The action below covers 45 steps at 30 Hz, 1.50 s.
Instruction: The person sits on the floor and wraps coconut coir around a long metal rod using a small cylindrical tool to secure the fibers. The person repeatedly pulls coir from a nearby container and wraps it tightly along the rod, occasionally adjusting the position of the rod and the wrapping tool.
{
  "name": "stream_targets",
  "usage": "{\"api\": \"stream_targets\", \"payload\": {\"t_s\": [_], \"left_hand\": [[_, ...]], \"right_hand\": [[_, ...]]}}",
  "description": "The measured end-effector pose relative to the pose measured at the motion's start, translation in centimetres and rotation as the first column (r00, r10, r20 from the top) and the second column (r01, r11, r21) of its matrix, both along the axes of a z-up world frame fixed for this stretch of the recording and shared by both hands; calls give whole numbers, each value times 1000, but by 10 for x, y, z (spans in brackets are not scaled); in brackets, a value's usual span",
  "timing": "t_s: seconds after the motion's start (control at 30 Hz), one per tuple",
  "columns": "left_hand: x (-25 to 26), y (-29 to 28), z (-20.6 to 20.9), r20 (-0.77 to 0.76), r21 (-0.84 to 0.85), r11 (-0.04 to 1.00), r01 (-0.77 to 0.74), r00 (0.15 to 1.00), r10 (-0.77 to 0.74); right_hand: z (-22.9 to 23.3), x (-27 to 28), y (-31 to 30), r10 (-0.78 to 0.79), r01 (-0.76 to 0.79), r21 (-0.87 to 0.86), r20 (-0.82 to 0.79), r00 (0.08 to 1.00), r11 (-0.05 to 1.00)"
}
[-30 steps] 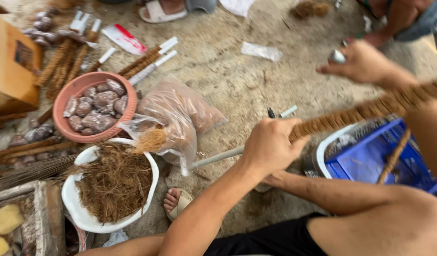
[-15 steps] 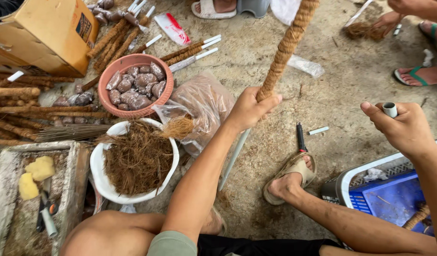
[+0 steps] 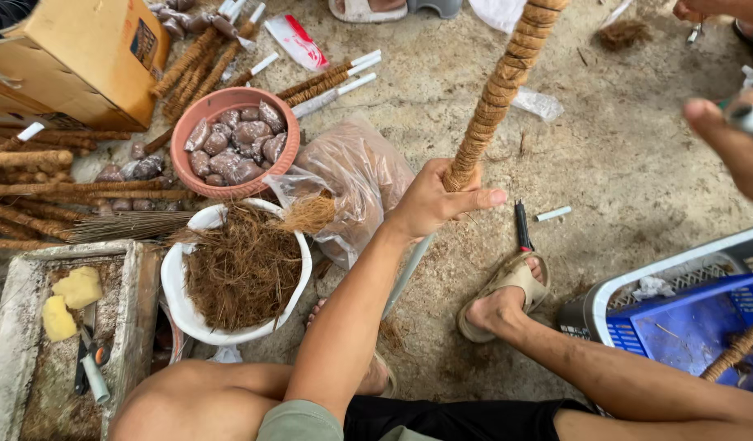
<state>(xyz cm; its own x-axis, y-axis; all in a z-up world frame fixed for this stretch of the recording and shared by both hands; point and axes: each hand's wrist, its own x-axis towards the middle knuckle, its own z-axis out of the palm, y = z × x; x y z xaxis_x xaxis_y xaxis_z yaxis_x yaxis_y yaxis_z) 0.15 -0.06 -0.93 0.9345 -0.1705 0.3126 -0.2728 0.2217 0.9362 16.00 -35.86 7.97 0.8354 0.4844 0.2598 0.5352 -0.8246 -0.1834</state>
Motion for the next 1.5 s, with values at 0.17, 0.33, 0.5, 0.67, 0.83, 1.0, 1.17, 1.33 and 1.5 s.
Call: {"api": "stream_targets", "payload": {"t_s": [0.17, 0.33, 0.5, 0.67, 0.83, 1.0, 1.17, 1.33, 1.5], "left_hand": [[-3, -1, 4, -71, 4, 1000, -17, 997, 17], [-5, -2, 0, 5, -68, 996, -59, 998, 60], [-3, -27, -11, -13, -25, 999, -42, 999, 41], [-13, -31, -10, -60, -72, 997, -4, 998, 0], [-30, -7, 4, -104, 41, 989, -145, 983, 149], [-31, -7, 10, -81, 130, 956, -262, 958, 274], [-30, -16, 8, -109, 94, 951, -294, 947, 304], [-29, -1, -2, -140, -250, 967, -42, 990, 7], [-26, 13, -11, -242, 24, 999, -36, 970, 41]], "right_hand": [[-15, -1, 20, -94, 98, 51, -84, 992, 994], [-14, -43, 55, -125, 127, 1, -165, 978, 992], [16, -80, 97, 356, -204, 521, -211, 910, 829], [39, -104, 150, 340, -211, 523, -164, 926, 826], [50, -105, 167, 333, -239, 500, -106, 937, 832], [45, -101, 166, 296, -219, 456, -103, 950, 863], [43, -100, 171, 304, -215, 454, -132, 943, 865], [46, -99, 173, 346, -258, 451, -124, 930, 854], [48, -101, 171, 432, -322, 481, -133, 892, 815]]}}
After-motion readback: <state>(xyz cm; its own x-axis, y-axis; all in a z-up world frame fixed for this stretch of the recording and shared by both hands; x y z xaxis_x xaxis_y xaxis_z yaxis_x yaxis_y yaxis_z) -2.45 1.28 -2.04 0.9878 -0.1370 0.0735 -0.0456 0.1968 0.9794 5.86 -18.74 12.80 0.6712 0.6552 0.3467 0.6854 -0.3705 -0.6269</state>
